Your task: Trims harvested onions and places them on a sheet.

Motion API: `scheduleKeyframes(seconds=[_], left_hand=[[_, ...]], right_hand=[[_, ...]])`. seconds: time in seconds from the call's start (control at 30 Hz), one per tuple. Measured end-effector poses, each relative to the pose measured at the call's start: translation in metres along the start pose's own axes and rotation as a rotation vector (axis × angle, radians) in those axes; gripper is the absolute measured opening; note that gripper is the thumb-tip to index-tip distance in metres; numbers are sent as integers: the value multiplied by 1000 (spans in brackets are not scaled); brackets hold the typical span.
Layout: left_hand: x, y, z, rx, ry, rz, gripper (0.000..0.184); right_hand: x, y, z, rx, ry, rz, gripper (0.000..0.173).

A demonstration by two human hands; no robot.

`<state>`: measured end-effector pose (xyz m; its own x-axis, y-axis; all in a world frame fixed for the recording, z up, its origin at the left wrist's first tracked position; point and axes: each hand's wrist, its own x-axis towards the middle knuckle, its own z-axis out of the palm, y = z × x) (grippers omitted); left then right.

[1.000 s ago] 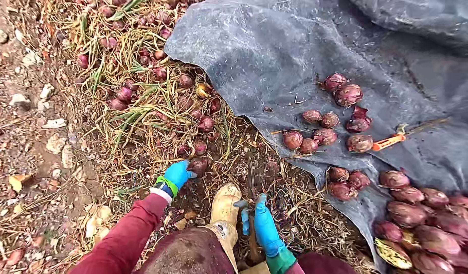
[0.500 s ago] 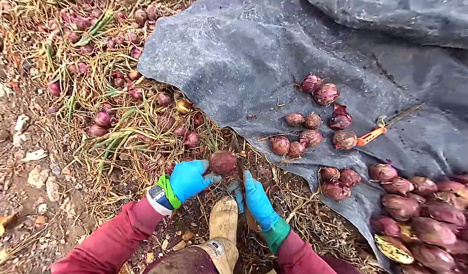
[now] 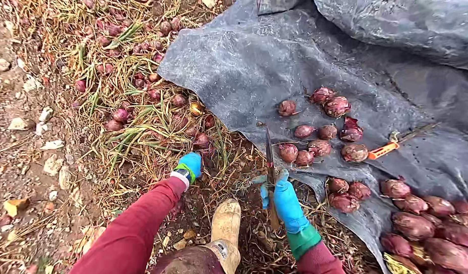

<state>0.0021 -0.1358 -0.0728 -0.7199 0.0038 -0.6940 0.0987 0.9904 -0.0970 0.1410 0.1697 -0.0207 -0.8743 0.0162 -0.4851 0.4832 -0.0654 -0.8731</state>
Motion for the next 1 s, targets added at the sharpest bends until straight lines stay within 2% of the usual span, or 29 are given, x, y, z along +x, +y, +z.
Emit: scheduleKeyframes(seconds=[0.1, 0.17, 0.2, 0.27, 0.33, 0.4, 0.43, 0.57, 0.67, 0.73, 0.83, 0.87, 1.0], left_hand=[[-16, 2, 2, -63, 109, 106, 74], [-52, 12, -19, -303, 172, 244, 78], [-67, 18, -28, -421, 168, 297, 82], [-93, 30, -47, -582, 34, 364, 86], [-112, 39, -58, -533, -103, 436, 65], [-127, 41, -64, -444, -127, 469, 37], [-133, 40, -70, -378, -121, 482, 32], [-142, 20, -104, -152, -186, 545, 42], [-136, 6, -106, -257, -34, 476, 39], [-147, 18, -102, -254, 72, 462, 40], [-166, 56, -103, 2, -82, 462, 47], [-163, 63, -105, 18, -120, 458, 49], [-144, 77, -131, 44, -79, 478, 47]], right_hand=[[-17, 49, 18, 124, -14, 208, 103], [-19, 67, 38, 228, -93, 345, 103], [-19, 71, 48, 272, -157, 366, 102], [-14, 68, 61, 340, -303, 241, 94], [-8, 47, 68, 399, -364, 93, 89], [-6, 24, 67, 402, -347, -3, 83], [-6, 12, 63, 348, -335, -46, 83], [-12, -17, 43, 80, -340, -92, 86], [-17, -6, 34, 162, -277, -103, 92], [-18, -1, 36, 14, -294, -22, 98], [-10, -6, 37, -228, -476, 54, 97], [-5, -14, 34, -267, -474, 52, 95], [30, -39, 24, -367, -443, -15, 93]])
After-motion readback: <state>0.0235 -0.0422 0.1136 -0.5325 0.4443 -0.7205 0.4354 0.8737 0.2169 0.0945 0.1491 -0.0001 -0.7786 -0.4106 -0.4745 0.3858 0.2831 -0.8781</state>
